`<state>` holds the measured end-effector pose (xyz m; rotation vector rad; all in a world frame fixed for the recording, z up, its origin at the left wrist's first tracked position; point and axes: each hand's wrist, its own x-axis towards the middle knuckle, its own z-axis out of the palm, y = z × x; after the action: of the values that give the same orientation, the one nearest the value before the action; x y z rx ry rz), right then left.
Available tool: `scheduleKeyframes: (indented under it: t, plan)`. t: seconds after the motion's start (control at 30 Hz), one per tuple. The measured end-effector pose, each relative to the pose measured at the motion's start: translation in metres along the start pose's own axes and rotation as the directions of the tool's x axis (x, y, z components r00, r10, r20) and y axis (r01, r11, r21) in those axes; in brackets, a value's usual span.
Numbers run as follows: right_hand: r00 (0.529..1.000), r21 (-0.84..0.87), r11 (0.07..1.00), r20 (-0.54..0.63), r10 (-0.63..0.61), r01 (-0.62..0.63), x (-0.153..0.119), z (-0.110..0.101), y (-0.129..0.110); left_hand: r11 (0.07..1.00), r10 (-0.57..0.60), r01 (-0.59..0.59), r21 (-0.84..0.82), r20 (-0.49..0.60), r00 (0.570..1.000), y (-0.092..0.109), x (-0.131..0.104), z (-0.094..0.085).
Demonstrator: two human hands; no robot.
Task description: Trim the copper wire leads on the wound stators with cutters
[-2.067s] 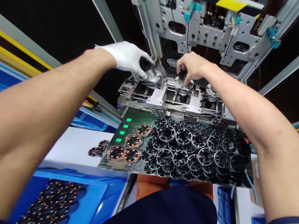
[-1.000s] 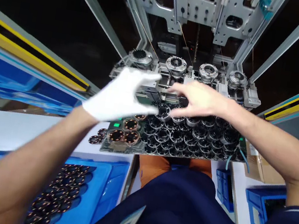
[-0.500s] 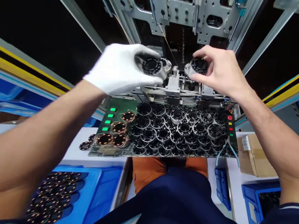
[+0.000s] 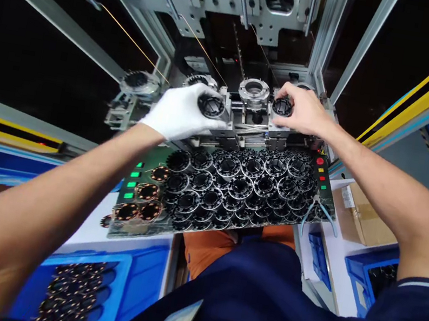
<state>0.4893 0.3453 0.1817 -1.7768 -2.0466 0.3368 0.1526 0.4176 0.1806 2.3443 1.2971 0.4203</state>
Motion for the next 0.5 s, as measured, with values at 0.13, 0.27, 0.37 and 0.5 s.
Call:
scheduleKeyframes:
  t: [0.13,0.27,0.37,0.5]
  plan:
    - [0.999,0.071,0.997,-0.033,0.018,-0.016,-0.005,-0.006,-0.009,0.977,0.078,-0.116,-0.177,-0.21,0.975,-0.002,-0.007,-0.01]
    - [0.996,0.139,0.986,-0.037,-0.087,0.091,-0.009,-0.009,-0.013,0.955,0.157,-0.193,-0.223,-0.172,0.973,-0.002,-0.007,-0.027]
    - [0.995,0.225,0.972,-0.088,-0.056,0.075,-0.008,-0.007,-0.011,0.935,0.17,-0.226,-0.272,-0.215,0.962,0.0,-0.005,-0.033]
    - [0.983,0.291,0.956,-0.162,0.091,-0.041,-0.005,0.004,-0.008,0.964,0.092,-0.149,-0.22,-0.246,0.965,-0.002,-0.001,-0.019]
